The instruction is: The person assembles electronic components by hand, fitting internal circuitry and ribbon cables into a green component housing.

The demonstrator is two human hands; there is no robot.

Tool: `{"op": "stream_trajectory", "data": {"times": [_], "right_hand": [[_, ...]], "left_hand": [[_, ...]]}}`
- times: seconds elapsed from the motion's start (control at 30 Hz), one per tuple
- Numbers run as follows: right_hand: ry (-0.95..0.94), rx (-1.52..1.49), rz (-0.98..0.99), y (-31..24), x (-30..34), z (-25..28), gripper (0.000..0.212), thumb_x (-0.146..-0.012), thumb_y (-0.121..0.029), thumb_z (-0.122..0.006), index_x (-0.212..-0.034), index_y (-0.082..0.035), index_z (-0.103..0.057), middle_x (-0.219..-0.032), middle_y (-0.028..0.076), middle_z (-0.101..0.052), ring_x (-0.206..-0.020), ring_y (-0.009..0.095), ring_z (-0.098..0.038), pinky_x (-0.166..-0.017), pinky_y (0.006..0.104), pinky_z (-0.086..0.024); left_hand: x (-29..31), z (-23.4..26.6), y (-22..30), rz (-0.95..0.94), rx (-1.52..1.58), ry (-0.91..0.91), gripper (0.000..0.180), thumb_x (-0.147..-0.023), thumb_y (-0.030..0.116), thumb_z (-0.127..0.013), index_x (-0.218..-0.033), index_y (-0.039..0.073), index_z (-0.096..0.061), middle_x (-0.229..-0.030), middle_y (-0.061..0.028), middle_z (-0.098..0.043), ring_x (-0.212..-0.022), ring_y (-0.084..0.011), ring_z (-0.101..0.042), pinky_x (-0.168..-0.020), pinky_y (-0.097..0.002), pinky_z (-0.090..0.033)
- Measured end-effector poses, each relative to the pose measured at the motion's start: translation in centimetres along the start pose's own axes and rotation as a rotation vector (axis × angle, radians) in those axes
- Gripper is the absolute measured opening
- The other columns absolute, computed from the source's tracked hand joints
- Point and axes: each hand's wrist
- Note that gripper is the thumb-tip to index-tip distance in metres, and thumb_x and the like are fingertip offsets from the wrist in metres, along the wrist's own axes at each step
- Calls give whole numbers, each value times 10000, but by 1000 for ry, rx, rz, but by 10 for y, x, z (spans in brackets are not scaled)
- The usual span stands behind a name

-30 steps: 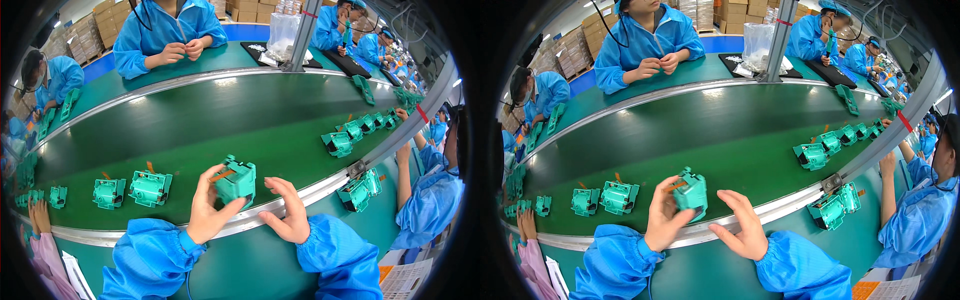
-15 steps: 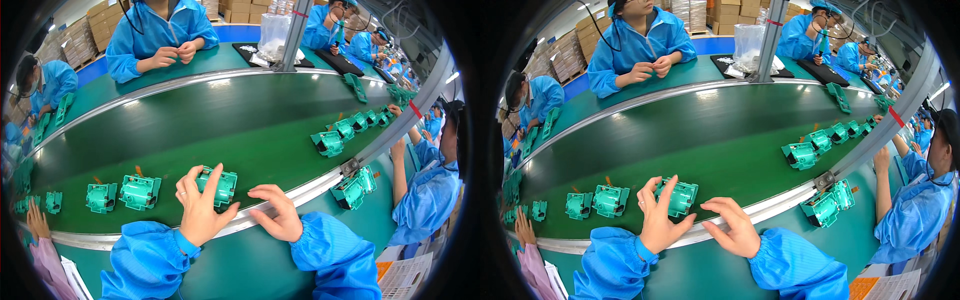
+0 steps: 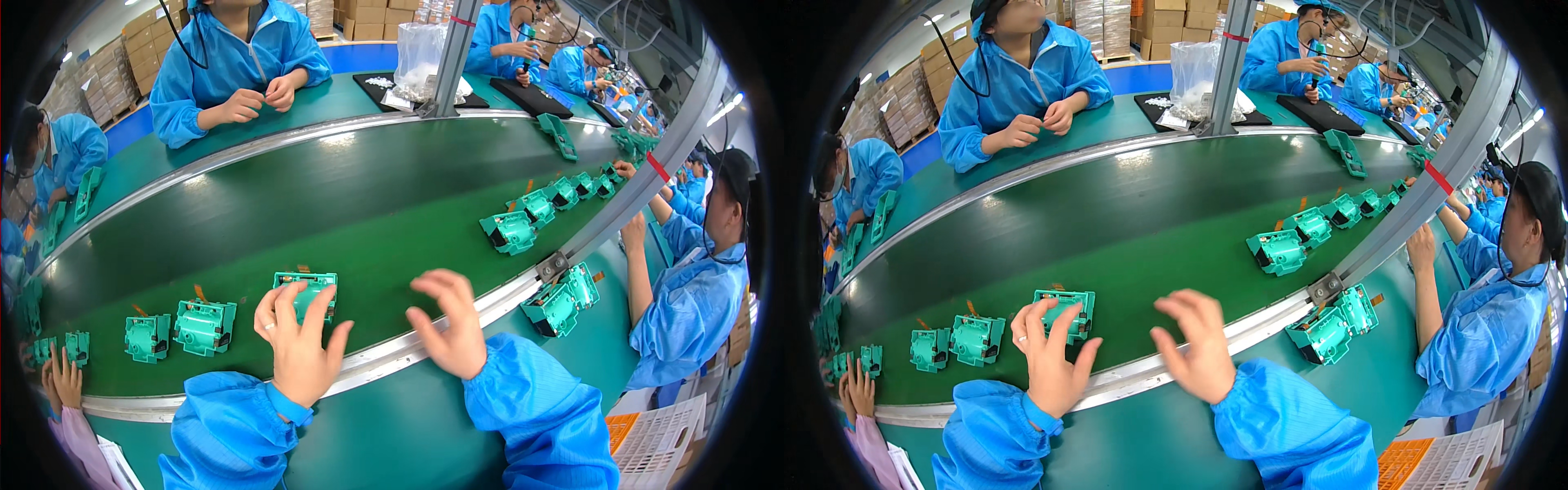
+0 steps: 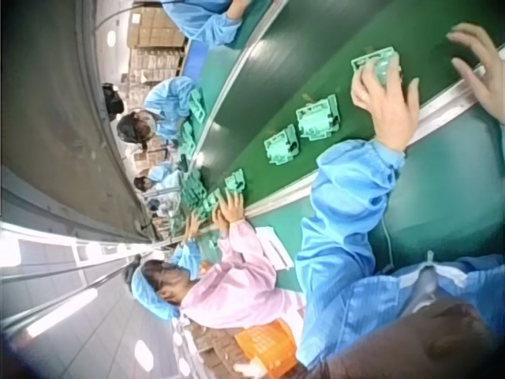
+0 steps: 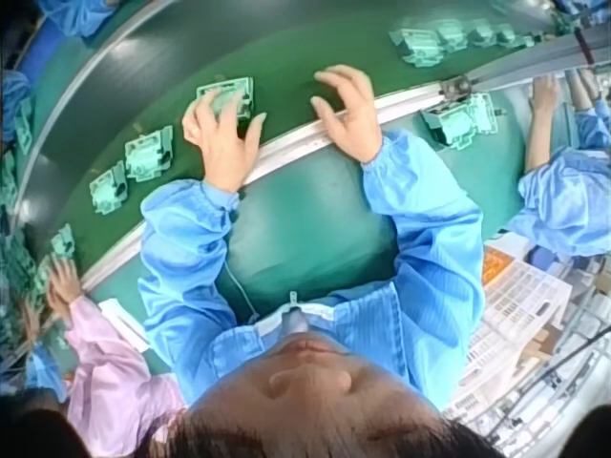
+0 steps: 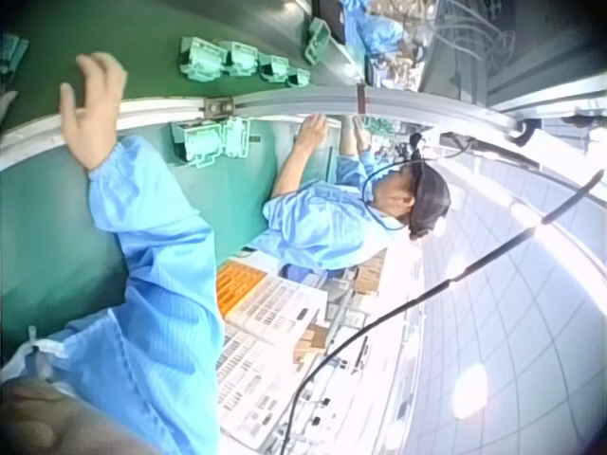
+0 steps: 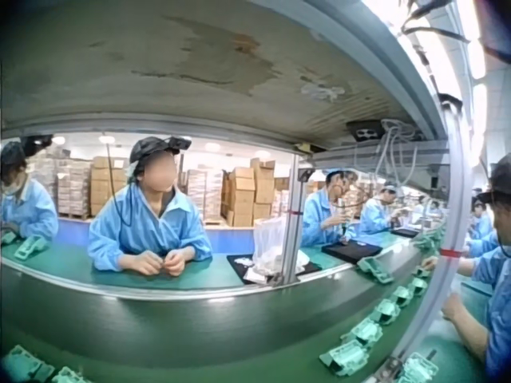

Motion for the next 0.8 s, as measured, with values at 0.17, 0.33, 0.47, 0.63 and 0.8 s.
{"op": "stream_trajectory", "data": {"times": [0.17,0.33,0.47,0.63,0.8], "right_hand": [[117,480,-206,37,-13,10,662,-675,-108,-668,-1250,-11,-355,-1285,264,-263,-1183,434,-255,-971,479,-251],[21,811,-384,64,-12,27,764,-682,-187,-680,-1320,-58,-281,-1319,289,-230,-1192,479,-245,-952,548,-242],[-36,793,-428,69,-12,31,711,-689,-158,-672,-1308,-101,-326,-1304,247,-277,-1156,463,-297,-922,526,-301],[-9,755,-296,70,-12,33,555,-697,5,-575,-1222,-117,-446,-1170,181,-408,-987,346,-447,-789,432,-390],[42,763,-264,71,-14,36,520,-674,69,-509,-1166,-97,-493,-1044,149,-472,-893,308,-497,-728,420,-395]], "left_hand": [[9,-3,-2,-210,162,19,429,-634,80,-685,-1049,122,-585,-1089,-111,-458,-1052,-338,-357,-876,-428,-281],[7,-7,-3,-283,268,-25,416,-638,58,-656,-1043,60,-561,-1009,-115,-503,-992,-341,-401,-853,-440,-323],[6,-7,-2,-309,259,-43,413,-635,47,-650,-1038,59,-562,-984,-106,-514,-980,-337,-410,-844,-434,-335],[7,-9,-2,-309,267,-52,407,-627,36,-648,-1025,58,-568,-981,-103,-516,-970,-335,-417,-842,-426,-349],[5,-10,0,-317,298,-54,401,-626,29,-649,-1018,50,-569,-974,-98,-522,-963,-329,-426,-835,-421,-357]]}}
Point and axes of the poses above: each hand's wrist, its own x-axis away from the middle knuckle, its own z-axis out of the back of the hand, y = z × x
